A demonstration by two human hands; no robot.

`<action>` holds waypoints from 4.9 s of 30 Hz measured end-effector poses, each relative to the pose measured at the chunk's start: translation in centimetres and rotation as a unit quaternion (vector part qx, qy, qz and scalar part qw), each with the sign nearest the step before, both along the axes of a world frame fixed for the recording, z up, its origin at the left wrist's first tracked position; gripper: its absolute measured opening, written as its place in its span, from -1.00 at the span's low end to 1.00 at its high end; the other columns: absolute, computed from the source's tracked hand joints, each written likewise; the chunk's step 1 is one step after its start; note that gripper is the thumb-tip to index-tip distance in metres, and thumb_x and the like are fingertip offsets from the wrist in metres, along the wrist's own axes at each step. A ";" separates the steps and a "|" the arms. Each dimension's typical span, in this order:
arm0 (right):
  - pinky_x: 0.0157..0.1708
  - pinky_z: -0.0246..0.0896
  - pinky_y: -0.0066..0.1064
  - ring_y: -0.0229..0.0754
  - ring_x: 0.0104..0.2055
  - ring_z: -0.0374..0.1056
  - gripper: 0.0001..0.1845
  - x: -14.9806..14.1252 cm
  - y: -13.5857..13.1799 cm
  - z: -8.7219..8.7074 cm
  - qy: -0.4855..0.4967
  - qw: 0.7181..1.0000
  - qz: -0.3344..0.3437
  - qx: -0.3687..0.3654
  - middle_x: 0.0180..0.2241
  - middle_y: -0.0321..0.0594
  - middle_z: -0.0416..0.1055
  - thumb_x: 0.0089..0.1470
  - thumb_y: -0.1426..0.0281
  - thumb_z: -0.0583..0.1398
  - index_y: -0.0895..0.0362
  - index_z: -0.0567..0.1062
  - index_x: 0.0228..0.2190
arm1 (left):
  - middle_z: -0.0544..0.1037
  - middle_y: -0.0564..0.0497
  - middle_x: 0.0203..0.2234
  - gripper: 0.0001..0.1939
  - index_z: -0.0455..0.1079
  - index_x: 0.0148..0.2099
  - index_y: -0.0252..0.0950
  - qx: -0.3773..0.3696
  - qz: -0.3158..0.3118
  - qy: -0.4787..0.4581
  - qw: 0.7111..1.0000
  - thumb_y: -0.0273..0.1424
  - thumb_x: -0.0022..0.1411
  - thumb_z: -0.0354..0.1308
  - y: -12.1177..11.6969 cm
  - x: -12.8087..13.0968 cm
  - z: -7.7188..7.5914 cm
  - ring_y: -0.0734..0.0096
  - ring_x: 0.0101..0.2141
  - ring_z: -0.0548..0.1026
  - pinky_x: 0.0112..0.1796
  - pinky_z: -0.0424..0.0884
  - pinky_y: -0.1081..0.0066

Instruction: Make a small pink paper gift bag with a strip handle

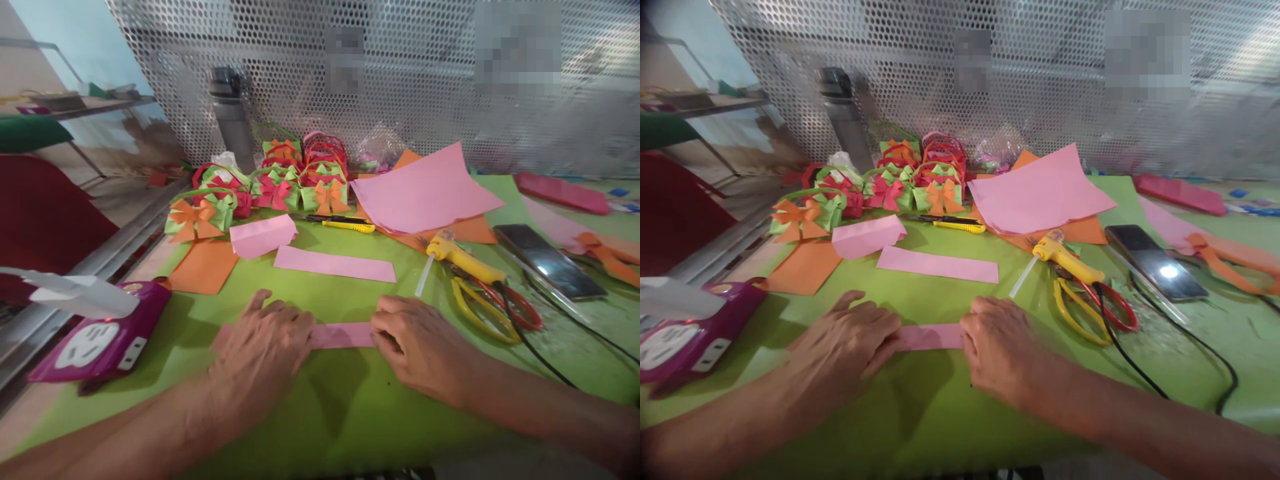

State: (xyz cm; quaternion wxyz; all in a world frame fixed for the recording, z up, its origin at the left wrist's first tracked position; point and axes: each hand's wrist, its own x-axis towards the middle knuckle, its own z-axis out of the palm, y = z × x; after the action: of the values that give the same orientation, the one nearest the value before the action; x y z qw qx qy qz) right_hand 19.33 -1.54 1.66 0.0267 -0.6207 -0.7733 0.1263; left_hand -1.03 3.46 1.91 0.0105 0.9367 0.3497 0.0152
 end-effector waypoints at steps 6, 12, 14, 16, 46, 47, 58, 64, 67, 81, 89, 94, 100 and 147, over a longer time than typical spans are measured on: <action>-0.40 -0.02 -0.38 -0.24 -0.45 0.19 -0.78 0.0 0.1 0.0 -0.020 1.000 0.002 -0.002 -0.51 -0.24 0.27 0.01 0.51 0.07 0.14 0.35 -0.62 | 0.44 0.03 -0.60 -0.83 0.33 -0.41 -0.29 0.015 0.000 -0.004 1.000 -0.52 0.20 -0.02 -0.1 -0.1 -0.2 0.33 -0.53 0.39 -0.21 0.22 0.12; -0.42 -0.04 -0.39 -0.22 -0.39 0.24 -0.87 0.1 -0.1 -0.2 -0.014 1.000 -0.017 0.003 -0.43 -0.24 0.33 0.01 0.59 0.08 0.15 0.36 -0.47 | 0.40 0.04 -0.56 -0.86 0.31 -0.35 -0.26 0.049 -0.038 -0.021 0.998 -0.51 0.23 -0.03 -0.2 -0.3 -0.4 0.31 -0.50 0.35 -0.28 0.19 0.21; -0.42 -0.04 -0.37 -0.20 -0.38 0.24 -0.84 0.2 -0.5 -0.3 -0.029 0.999 -0.009 0.021 -0.42 -0.23 0.34 0.00 0.63 0.06 0.16 0.36 -0.44 | 0.40 0.04 -0.53 -0.85 0.31 -0.35 -0.25 0.063 -0.059 -0.032 0.996 -0.51 0.24 -0.04 -0.1 -0.4 -0.5 0.31 -0.47 0.33 -0.28 0.16 0.22; -0.41 -0.05 -0.35 -0.16 -0.37 0.23 -0.81 0.2 -1.0 -0.4 -0.052 0.996 0.035 0.065 -0.41 -0.20 0.34 -0.01 0.64 0.07 0.16 0.39 -0.40 | 0.39 0.04 -0.51 -0.84 0.32 -0.32 -0.23 0.081 -0.082 -0.045 0.992 -0.54 0.24 -0.04 0.0 -0.6 -0.5 0.31 -0.43 0.32 -0.26 0.14 0.23; -0.47 -0.11 -0.28 -0.18 -0.44 0.14 -0.64 4.4 -2.4 -1.5 -0.203 0.893 0.330 0.227 -0.39 -0.19 0.33 0.03 0.47 0.08 0.28 0.36 -0.10 | 0.32 0.09 -0.57 -0.79 0.42 -0.24 -0.13 0.176 -0.181 -0.101 0.962 -0.50 0.25 -0.01 0.5 -1.3 -1.9 0.41 -0.49 0.18 -0.15 0.14 0.14; -0.47 -0.10 -0.28 -0.20 -0.45 0.14 -0.65 4.9 -2.7 -1.8 -0.197 0.895 0.326 0.231 -0.40 -0.20 0.33 0.03 0.50 0.07 0.28 0.37 -0.11 | 0.32 0.09 -0.57 -0.79 0.42 -0.23 -0.13 0.172 -0.182 -0.096 0.963 -0.50 0.25 -0.01 0.5 -1.4 -1.8 0.41 -0.49 0.18 -0.15 0.14 0.14; -0.54 0.05 -0.47 -0.29 -0.51 0.27 -0.73 3.5 -2.8 1.1 0.042 0.998 0.008 0.056 -0.54 -0.29 0.38 0.07 0.47 0.04 0.12 0.46 -0.22 | 0.27 0.12 -0.59 -0.76 0.43 -0.25 -0.07 0.178 -0.181 -0.133 0.958 -0.53 0.21 0.02 0.9 -0.9 -2.2 0.45 -0.51 0.17 -0.15 0.11 0.20; -0.77 -0.04 -0.60 -0.37 -0.71 0.22 -0.79 -0.4 0.2 1.3 0.258 0.937 -0.105 -0.212 -0.64 -0.34 0.34 0.01 0.42 0.01 0.18 0.43 -0.43 | 0.27 0.12 -0.61 -0.77 0.44 -0.25 -0.08 0.185 -0.172 -0.132 0.959 -0.49 0.24 0.00 0.5 -0.7 -2.3 0.45 -0.51 0.18 -0.14 0.12 0.16; -0.78 0.01 -0.59 -0.34 -0.73 0.24 -0.76 -1.2 1.2 0.4 0.248 0.938 -0.097 -0.224 -0.68 -0.30 0.34 0.00 0.38 0.01 0.18 0.39 -0.57 | 0.27 0.12 -0.61 -0.81 0.43 -0.40 -0.16 0.167 -0.154 -0.156 0.961 -0.48 0.22 0.04 0.4 -1.0 -2.5 0.45 -0.48 0.20 -0.06 0.10 0.08; -0.77 -0.03 -0.55 -0.39 -0.80 0.07 -0.54 -3.1 3.4 1.9 0.108 0.956 -0.115 -0.246 -0.84 -0.34 0.17 -0.12 0.13 0.17 0.15 0.25 -0.81 | 0.27 0.11 -0.61 -0.75 0.38 -0.47 -0.21 0.201 -0.155 -0.187 0.949 -0.52 0.22 0.01 0.5 -1.0 -3.0 0.44 -0.47 0.17 -0.05 0.13 0.09; -0.76 -0.01 -0.53 -0.37 -0.80 0.09 -0.62 -0.1 1.8 1.3 0.131 0.949 -0.158 -0.240 -0.84 -0.33 0.20 -0.09 0.29 0.10 0.14 0.25 -0.83 | 0.27 0.11 -0.59 -0.73 0.42 -0.30 -0.16 0.174 -0.155 -0.171 0.957 -0.55 0.25 -0.06 0.4 -1.2 -2.8 0.44 -0.49 0.18 -0.07 0.12 0.04; -0.76 -0.02 -0.55 -0.37 -0.79 0.10 -0.66 2.2 0.5 1.0 0.147 0.948 -0.170 -0.227 -0.82 -0.33 0.23 -0.09 0.28 0.07 0.13 0.25 -0.79 | 0.26 0.12 -0.57 -0.73 0.43 -0.33 -0.14 0.137 -0.154 -0.168 0.964 -0.54 0.25 -0.06 0.5 -1.4 -3.0 0.45 -0.47 0.19 -0.03 0.06 0.02; -0.73 -0.01 -0.54 -0.37 -0.77 0.12 -0.65 4.6 -0.7 0.8 0.111 0.949 -0.205 -0.211 -0.80 -0.29 0.26 -0.05 0.26 0.04 0.14 0.25 -0.76 | 0.23 0.14 -0.58 -0.72 0.43 -0.36 -0.14 0.148 -0.153 -0.167 0.963 -0.53 0.26 -0.06 0.6 -1.4 -3.0 0.49 -0.48 0.17 -0.02 0.06 0.07; -0.66 -0.15 -0.53 -0.39 -0.66 0.09 -0.83 -1.7 1.5 0.2 0.160 0.981 -0.023 -0.108 -0.70 -0.39 0.26 -0.06 0.39 0.10 0.14 0.40 -0.61 | 0.31 0.10 -0.56 -0.79 0.17 -0.55 -0.30 -0.131 0.134 -0.193 0.963 -0.46 0.13 0.01 -1.0 -3.4 -0.8 0.48 -0.49 0.29 -0.35 0.20 0.40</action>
State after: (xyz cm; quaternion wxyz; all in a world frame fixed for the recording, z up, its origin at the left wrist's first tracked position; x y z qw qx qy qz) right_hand 17.59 -0.08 1.83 0.0859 -0.6095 -0.7265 0.3056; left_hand -4.47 2.48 1.10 0.1985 0.8511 0.4621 0.1510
